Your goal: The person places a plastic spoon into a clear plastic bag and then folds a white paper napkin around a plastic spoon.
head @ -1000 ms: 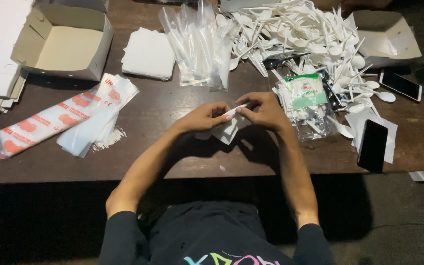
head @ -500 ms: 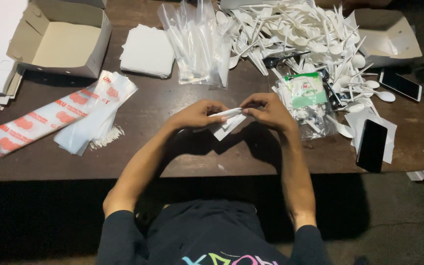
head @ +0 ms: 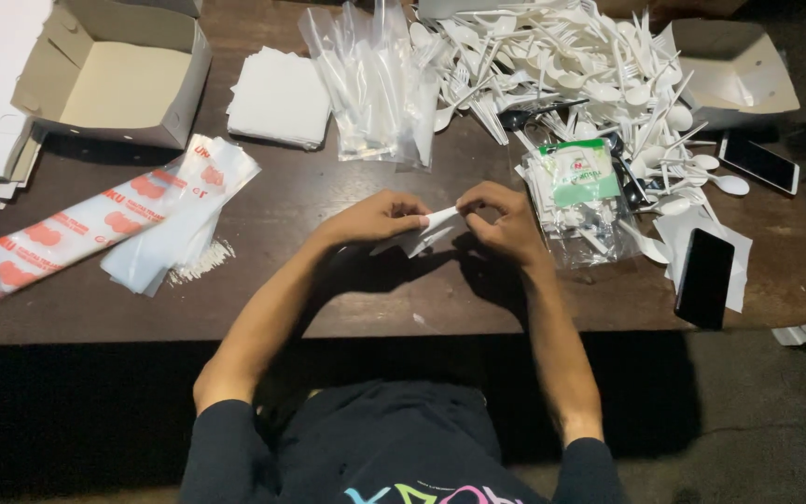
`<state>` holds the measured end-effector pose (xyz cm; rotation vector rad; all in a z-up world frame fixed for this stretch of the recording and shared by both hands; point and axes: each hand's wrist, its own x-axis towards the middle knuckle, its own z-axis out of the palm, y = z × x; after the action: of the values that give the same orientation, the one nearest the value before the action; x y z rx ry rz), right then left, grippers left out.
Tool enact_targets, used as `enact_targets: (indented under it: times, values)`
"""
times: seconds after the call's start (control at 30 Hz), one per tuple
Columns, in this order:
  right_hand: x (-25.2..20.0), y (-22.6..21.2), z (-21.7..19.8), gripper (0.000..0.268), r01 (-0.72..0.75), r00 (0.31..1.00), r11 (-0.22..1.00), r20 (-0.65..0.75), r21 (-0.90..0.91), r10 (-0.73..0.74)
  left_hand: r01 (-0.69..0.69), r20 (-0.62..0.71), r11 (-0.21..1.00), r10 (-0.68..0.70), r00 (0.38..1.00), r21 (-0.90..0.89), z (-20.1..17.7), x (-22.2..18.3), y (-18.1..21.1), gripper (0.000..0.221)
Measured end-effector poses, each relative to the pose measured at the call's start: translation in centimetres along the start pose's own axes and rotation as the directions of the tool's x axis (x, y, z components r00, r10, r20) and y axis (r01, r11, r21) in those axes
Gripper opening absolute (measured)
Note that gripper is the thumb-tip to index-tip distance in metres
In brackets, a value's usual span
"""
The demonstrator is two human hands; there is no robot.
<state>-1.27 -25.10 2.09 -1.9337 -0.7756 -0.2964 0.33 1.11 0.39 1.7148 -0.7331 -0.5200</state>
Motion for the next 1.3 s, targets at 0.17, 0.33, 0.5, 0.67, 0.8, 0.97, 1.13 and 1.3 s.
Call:
enact_targets:
  times: [0.17, 0.33, 0.5, 0.67, 0.8, 0.97, 1.13, 1.3]
  values:
    - [-0.8, 0.4, 0.1, 0.030, 0.057, 0.996, 0.998, -0.067, -0.012, -0.058, 0.022, 0.048, 1.000, -0.023, 0.999, 0.010, 0.3, -1.2, 1.5, 0.016]
    - [-1.0, 0.9, -0.6, 0.022, 0.104, 0.994, 0.989, 0.024, -0.107, -0.102, -0.017, 0.038, 0.996, 0.013, 0.999, 0.085, 0.1, -0.6, 0.9, 0.017]
    - [0.0, -1.6, -0.8, 0.022, -0.006, 0.966, 0.971, 0.250, -0.240, 0.068, -0.049, 0.008, 0.965, 0.048, 0.999, 0.258, 0.6, 0.3, -0.9, 0.029]
    - [-1.6, 1.4, 0.6, 0.016, -0.275, 0.883, 0.932, 0.321, -0.235, 0.342, 0.059, -0.044, 0.936, -0.047, 0.998, 0.347, 0.9, 0.7, -2.6, 0.036]
    - [-2.3, 2.2, 0.7, 0.018, -0.395, 0.844, 0.888, 0.288, -0.237, 0.452, 0.221, -0.154, 0.775, -0.160, 0.975, 0.592, 0.8, 1.5, -4.5, 0.041]
    - [-2.4, 1.9, 1.0, 0.014, -0.398, 0.856, 0.869, 0.222, -0.295, 0.467, 0.280, -0.276, 0.634, -0.108, 0.955, 0.721, 2.1, 1.1, -2.8, 0.042]
    - [-3.5, 4.8, 1.7, 0.016, -0.236, 0.913, 0.798, 0.154, -0.554, 0.377, 0.294, -0.358, 0.613, -0.019, 0.933, 0.734, 2.6, 0.9, -2.6, 0.036]
    - [-4.0, 5.8, 2.1, 0.020, -0.306, 0.904, 0.789, 0.098, -0.532, 0.417, 0.302, -0.418, 0.647, 0.028, 0.908, 0.700, 2.9, 1.0, -3.6, 0.045]
